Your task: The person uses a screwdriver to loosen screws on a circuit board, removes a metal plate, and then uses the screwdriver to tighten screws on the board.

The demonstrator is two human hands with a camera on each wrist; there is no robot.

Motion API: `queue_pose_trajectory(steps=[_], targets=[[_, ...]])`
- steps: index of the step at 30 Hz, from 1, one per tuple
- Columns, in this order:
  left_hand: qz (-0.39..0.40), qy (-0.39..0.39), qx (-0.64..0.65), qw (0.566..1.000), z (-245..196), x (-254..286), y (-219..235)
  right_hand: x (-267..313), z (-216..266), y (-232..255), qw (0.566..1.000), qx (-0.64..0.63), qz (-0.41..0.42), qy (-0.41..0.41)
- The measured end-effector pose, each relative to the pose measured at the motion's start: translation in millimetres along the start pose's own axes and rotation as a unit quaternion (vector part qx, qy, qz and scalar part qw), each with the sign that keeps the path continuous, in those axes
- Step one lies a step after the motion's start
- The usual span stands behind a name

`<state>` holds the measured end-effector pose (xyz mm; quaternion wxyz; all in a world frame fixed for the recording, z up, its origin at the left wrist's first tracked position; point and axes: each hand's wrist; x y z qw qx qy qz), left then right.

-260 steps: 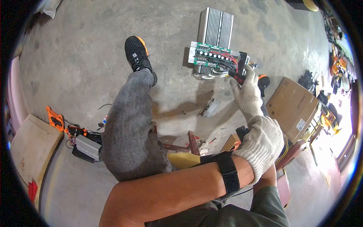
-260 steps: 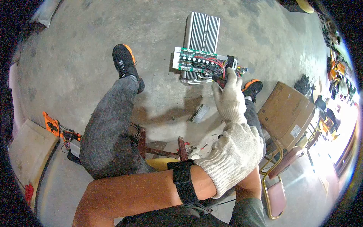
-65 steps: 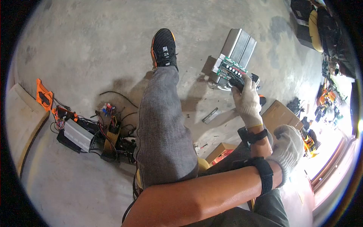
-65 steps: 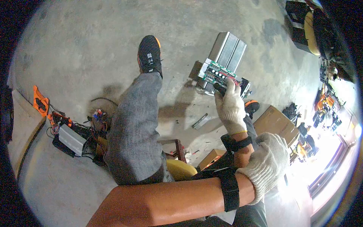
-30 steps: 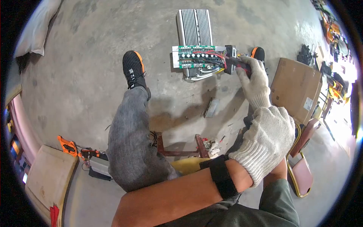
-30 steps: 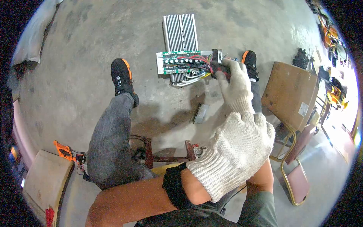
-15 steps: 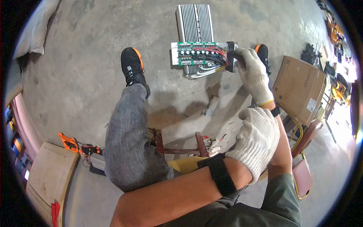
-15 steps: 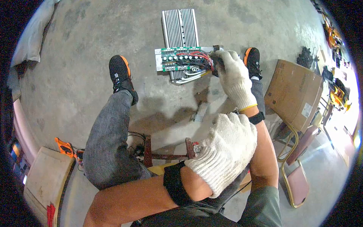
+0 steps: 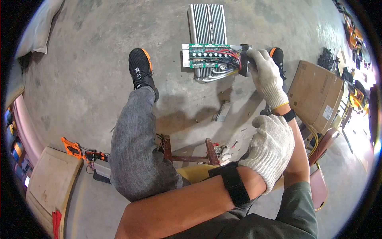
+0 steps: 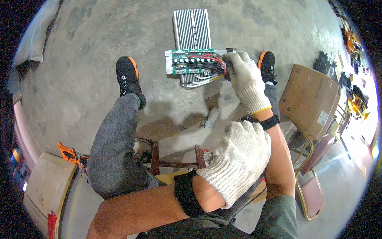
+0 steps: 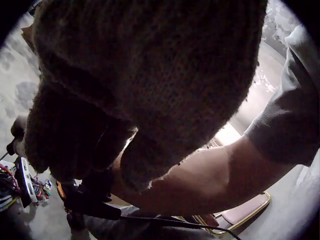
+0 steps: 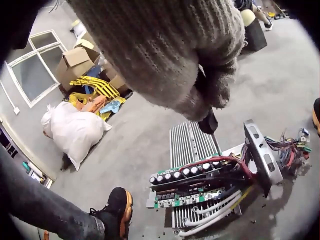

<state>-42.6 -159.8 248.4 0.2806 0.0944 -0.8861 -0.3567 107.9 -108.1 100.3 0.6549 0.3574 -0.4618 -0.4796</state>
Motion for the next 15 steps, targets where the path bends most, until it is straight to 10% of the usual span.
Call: queue_pose_trajectory(steps=[5,15], targets=[[-0.03,0.004,-0.006,1.0,-0.4,2.9,-1.8,-19.6,3.1,5.2,0.985,-0.008,0.078,-0.151],[0.017,-0.004,0.052,0.999,0.8,-5.5,0.7,-23.2,3.2,6.1,0.997,0.006,0.013,-0.078]])
Point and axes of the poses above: each hand's wrist, its own x-axis away from the middle knuckle, its own y-axis out of the back of the hand, z = x × y, and after that the axes turned 6 degrees about z, right-handed
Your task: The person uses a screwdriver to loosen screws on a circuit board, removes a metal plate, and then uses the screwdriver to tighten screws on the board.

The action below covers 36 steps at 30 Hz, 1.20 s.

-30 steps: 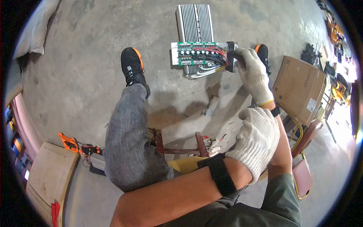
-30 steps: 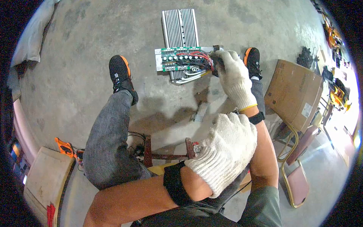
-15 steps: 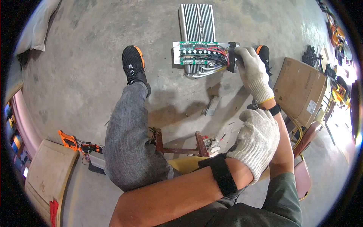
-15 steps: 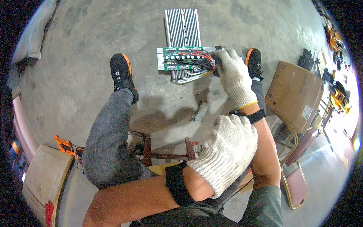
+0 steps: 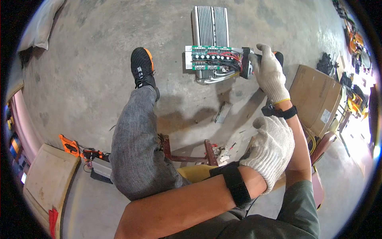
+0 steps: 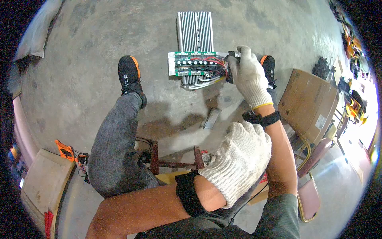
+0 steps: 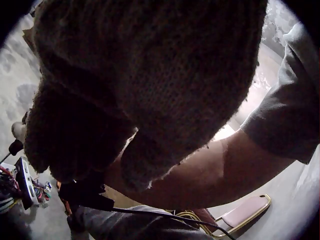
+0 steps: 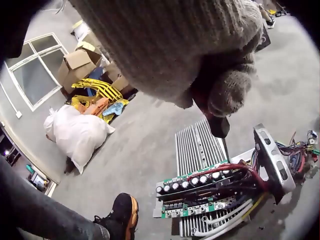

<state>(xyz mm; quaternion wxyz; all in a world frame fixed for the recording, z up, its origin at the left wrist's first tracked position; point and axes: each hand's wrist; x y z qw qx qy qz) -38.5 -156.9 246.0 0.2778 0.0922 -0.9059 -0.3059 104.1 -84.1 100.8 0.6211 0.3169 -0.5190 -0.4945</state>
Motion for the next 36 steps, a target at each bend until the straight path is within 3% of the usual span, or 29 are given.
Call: queue_pose_trajectory(steps=[2,3,5,9,11,12,14,18,20,24,26,27,29,30,33,35,36], targets=[[-0.019,0.014,-0.014,1.0,-1.0,1.2,-1.3,-0.7,11.4,7.6,0.991,-0.043,0.049,-0.113],[-0.019,0.015,-0.013,1.0,-1.0,-0.1,-0.4,2.1,12.7,7.8,0.992,-0.043,0.05,-0.112],[0.016,0.011,-0.003,1.0,-0.2,-3.8,3.1,6.7,14.2,7.5,1.0,0.008,0.012,-0.02],[0.055,0.007,0.016,0.998,1.0,-4.2,8.9,2.3,10.0,2.5,1.0,0.021,0.012,0.008],[0.035,0.014,0.011,0.999,1.8,-1.7,11.6,0.5,21.1,10.1,0.986,-0.04,0.066,-0.15],[0.035,0.014,0.011,0.999,1.7,-1.5,11.4,1.4,20.7,10.1,0.986,-0.04,0.066,-0.149],[0.042,0.016,0.023,0.999,0.2,-2.3,10.5,3.6,15.5,9.8,0.998,0.005,0.02,-0.066],[0.033,0.004,0.012,0.999,1.3,-3.2,7.9,0.1,9.8,7.7,0.999,0.037,0.017,-0.004],[0.037,0.015,0.038,0.998,2.2,-1.3,10.8,-1.9,24.6,14.9,0.981,-0.027,0.07,-0.178],[0.057,0.006,0.027,0.998,2.8,0.2,15.8,6.6,11.9,6.3,0.995,-0.012,0.022,-0.096],[0.052,0.016,0.024,0.998,0.9,-1.2,12.1,6.4,5.0,2.6,1.0,0.028,0.005,-0.002],[0.052,0.016,0.024,0.998,0.7,-0.8,10.9,5.7,8.2,4.4,1.0,0.028,0.004,-0.002],[0.05,0.003,0.013,0.999,1.4,-0.3,10.6,3.5,18.7,10.2,0.991,-0.024,0.039,-0.126],[0.05,0.003,0.013,0.999,1.8,0.6,11.9,5.0,19.2,11.1,0.991,-0.024,0.039,-0.126],[0.057,0.005,0.023,0.998,3.9,1.1,15.0,7.6,14.0,7.6,0.993,-0.04,0.027,-0.108],[0.061,0.008,0.036,0.997,3.2,-1.2,13.9,8.3,2.8,-0.1,1.0,0.007,-0.023,0.008],[0.06,0.008,0.036,0.997,1.7,-1.4,12.6,7.6,3.5,0.5,1.0,0.007,-0.023,0.008]])
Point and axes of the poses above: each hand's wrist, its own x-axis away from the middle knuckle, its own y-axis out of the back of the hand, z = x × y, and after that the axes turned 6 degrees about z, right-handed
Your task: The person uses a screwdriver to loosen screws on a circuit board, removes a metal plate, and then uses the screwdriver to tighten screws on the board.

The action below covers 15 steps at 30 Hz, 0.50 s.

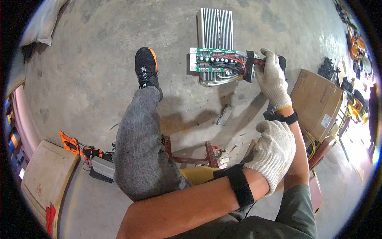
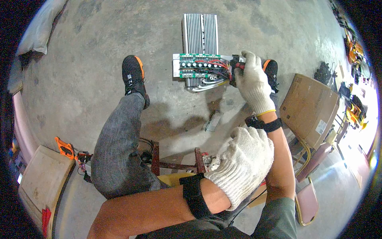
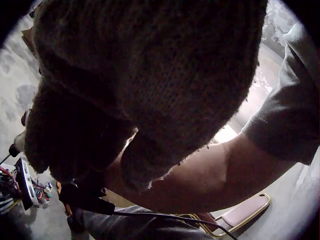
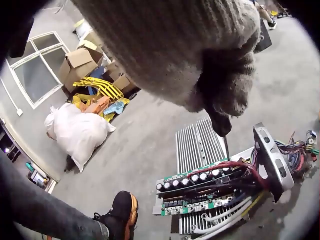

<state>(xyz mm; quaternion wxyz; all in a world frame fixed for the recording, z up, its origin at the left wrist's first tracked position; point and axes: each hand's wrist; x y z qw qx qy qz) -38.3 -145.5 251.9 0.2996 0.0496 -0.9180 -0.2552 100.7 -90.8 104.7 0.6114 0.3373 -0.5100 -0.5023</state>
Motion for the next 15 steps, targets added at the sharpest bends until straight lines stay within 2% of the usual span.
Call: queue_pose_trajectory(steps=[2,6,8,12,14,15], targets=[[-0.025,0.015,-0.011,1.0,-1.8,0.5,-2.1,-4.2,8.3,3.9,0.988,-0.023,0.069,-0.136],[-0.015,0.0,-0.004,1.0,-0.1,0.8,-3.4,-2.6,17.7,10.3,0.984,-0.035,0.077,-0.157],[-0.021,0.001,-0.016,1.0,-1.4,0.0,-4.7,1.8,10.4,6.1,0.998,0.016,0.035,-0.058],[-0.034,0.011,-0.019,0.999,-2.9,-2.3,-6.8,-3.4,14.3,7.6,0.998,0.003,0.024,-0.056],[-0.031,0.007,-0.006,0.999,-2.0,-4.0,-7.1,-6.5,29.6,18.7,0.978,-0.049,0.081,-0.185],[-0.031,0.007,-0.006,0.999,-1.7,-2.2,-6.5,-5.1,23.3,15.1,0.978,-0.048,0.081,-0.184]])
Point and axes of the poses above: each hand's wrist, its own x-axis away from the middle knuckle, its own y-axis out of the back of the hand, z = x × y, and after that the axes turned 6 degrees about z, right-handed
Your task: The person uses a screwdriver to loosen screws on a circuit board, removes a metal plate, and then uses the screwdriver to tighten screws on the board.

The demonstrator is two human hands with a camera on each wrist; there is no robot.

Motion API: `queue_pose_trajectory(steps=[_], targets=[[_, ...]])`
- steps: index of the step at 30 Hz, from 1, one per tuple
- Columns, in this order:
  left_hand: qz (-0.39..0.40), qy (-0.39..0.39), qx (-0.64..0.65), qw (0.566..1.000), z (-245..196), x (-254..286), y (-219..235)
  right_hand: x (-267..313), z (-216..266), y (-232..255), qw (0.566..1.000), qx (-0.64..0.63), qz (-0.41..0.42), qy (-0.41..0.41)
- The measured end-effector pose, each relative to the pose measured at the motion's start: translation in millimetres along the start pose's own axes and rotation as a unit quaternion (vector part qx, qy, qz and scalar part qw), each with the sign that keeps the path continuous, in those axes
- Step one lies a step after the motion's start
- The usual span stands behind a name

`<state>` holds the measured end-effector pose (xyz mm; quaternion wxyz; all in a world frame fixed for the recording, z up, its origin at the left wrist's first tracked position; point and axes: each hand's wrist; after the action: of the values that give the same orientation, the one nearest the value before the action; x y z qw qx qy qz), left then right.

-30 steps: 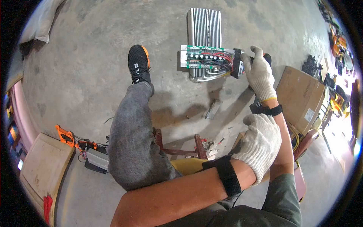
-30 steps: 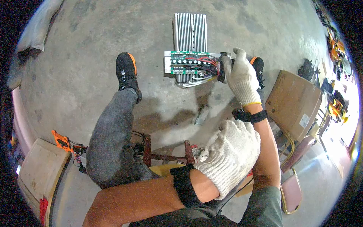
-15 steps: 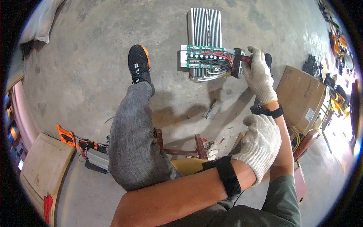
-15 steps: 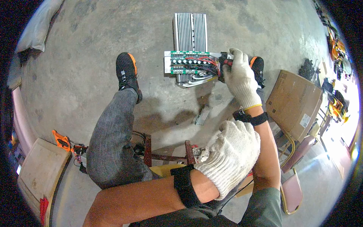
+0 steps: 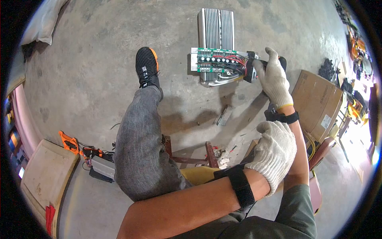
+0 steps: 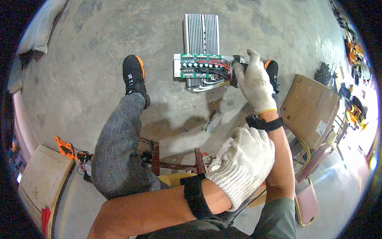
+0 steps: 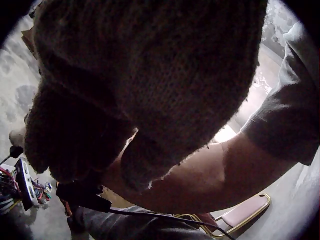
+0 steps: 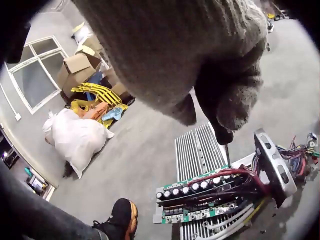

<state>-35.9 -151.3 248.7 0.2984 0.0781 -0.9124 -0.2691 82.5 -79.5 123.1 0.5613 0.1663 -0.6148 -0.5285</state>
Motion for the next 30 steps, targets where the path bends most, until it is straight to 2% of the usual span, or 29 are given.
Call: queue_pose_trajectory(steps=[2,6,8,9,11,12,14,18,24,26,28,30], targets=[[-0.017,-0.001,-0.022,1.0,0.7,5.2,2.1,-4.5,-17.4,-8.8,0.987,0.04,-0.053,0.147],[0.014,-0.002,0.003,1.0,0.5,2.0,6.2,-6.6,-9.7,-6.0,0.993,0.013,-0.03,0.114],[-0.001,0.008,-0.001,1.0,-0.4,1.1,3.9,-4.3,5.1,2.1,1.0,-0.001,0.012,-0.01],[-0.001,0.009,-0.001,1.0,-1.1,1.9,3.7,-4.0,4.0,1.3,1.0,-0.001,0.012,-0.01],[-0.011,0.015,-0.02,1.0,-2.1,3.7,4.3,-4.1,-3.1,-2.4,0.997,0.043,-0.009,0.06],[-0.012,0.015,-0.02,1.0,-2.6,3.2,4.3,-6.0,-10.2,-6.2,0.997,0.044,-0.009,0.06],[-0.008,0.023,-0.008,1.0,-3.3,0.5,4.0,-10.9,-20.5,-11.1,0.987,0.028,-0.043,0.155],[-0.045,0.01,-0.026,0.999,-3.9,2.6,-4.6,-11.5,-17.3,-8.8,0.99,0.05,-0.05,0.12],[-0.049,0.014,-0.021,0.998,-4.0,2.9,-2.8,-6.4,-13.0,-7.9,0.985,0.064,-0.073,0.142],[0.001,0.013,0.009,1.0,-2.5,-1.4,3.3,-7.3,-14.7,-9.5,0.978,0.042,-0.061,0.195],[-0.019,0.001,0.0,1.0,-4.2,-5.0,-10.2,-8.4,-13.2,-13.9,0.979,0.036,-0.045,0.197],[-0.039,-0.01,-0.01,0.999,-0.8,-1.3,-5.1,-8.9,-11.8,-16.6,0.979,0.03,-0.028,0.2]])
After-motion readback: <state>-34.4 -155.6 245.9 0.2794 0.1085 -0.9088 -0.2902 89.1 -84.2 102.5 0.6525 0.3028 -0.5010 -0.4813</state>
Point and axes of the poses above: each hand's wrist, its own x-axis away from the middle knuckle, its own y-axis out of the back of the hand, z = x × y, and after that the axes turned 6 degrees about z, right-handed
